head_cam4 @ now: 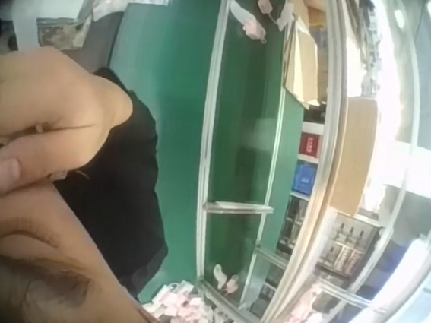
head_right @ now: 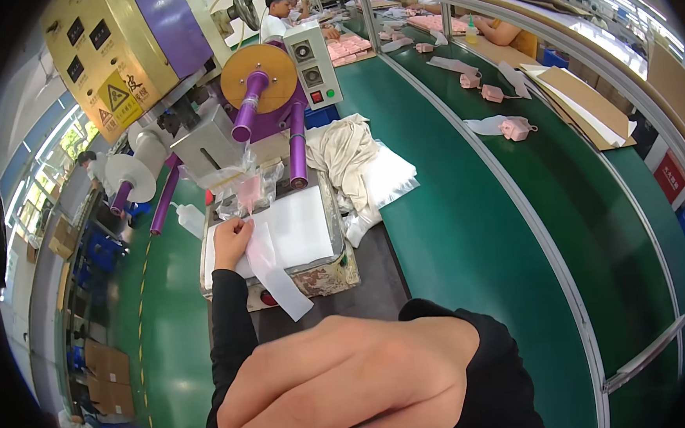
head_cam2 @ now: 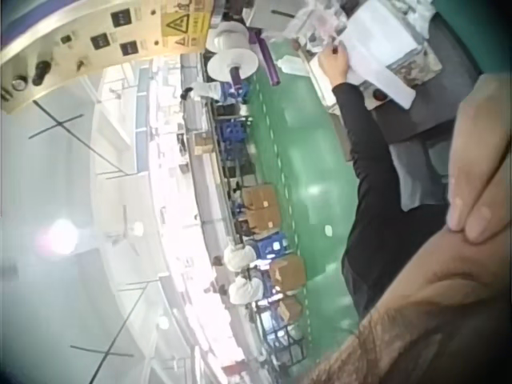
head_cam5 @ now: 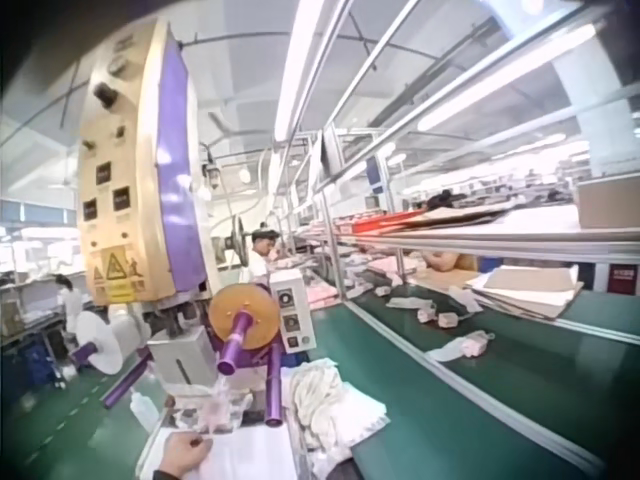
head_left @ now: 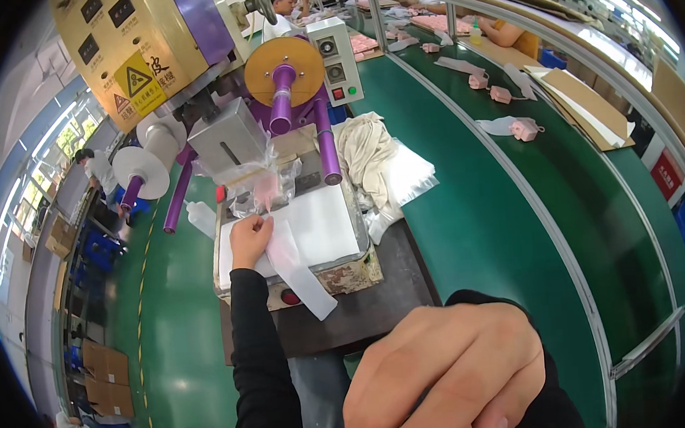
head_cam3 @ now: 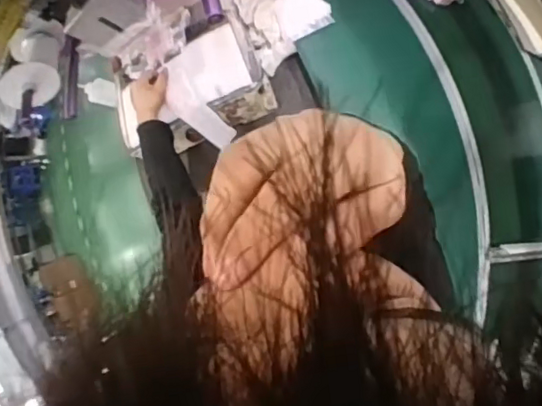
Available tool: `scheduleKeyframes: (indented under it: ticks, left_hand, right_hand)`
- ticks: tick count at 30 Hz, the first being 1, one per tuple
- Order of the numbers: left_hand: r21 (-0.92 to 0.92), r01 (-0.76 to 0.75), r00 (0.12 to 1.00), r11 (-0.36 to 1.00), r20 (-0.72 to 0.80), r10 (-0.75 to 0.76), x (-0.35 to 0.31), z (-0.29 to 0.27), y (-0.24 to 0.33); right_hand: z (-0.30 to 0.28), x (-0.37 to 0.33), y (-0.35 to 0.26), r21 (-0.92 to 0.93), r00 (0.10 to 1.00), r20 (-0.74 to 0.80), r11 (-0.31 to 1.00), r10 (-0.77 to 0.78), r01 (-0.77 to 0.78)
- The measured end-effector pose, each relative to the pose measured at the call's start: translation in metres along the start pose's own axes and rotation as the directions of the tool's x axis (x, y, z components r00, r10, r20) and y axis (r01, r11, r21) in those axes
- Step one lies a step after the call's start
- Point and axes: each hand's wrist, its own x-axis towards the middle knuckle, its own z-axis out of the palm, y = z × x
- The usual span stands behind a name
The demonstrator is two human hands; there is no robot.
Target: The person stamps power adapters using a stamping machine, wraps them in plastic protective sleeves by hand, and places the packaged adapters onto a conveyor belt.
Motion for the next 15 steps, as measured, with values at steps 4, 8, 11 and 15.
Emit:
scheduleKeyframes:
  ticks: [4, 8, 11, 15]
  left_hand:
    - [-0.025, 0.032, 0.999, 0.999, 0.024, -0.032, 0.005, -0.002, 0.003]
    - [-0.034, 0.066, 0.998, 0.997, 0.020, -0.065, 0.002, -0.005, -0.001]
    - [0.005, 0.046, 0.999, 0.999, 0.027, -0.046, -0.002, -0.004, 0.001]
    - [0.080, 0.032, 0.999, 0.996, 0.002, -0.032, 0.000, 0.007, -0.004]
  right_hand:
    - [-0.021, 0.024, -0.009, -0.095, 0.983, 0.085, 0.981, -0.160, 0.168]
    - [-0.005, 0.035, -0.019, -0.313, 0.982, -0.026, 0.935, -0.187, 0.170]
    - [-0.003, 0.036, -0.023, -0.335, 0.977, -0.090, 0.929, -0.196, 0.156]
    - [-0.032, 0.035, 0.013, -0.001, 0.852, 0.137, 0.860, -0.505, 0.510]
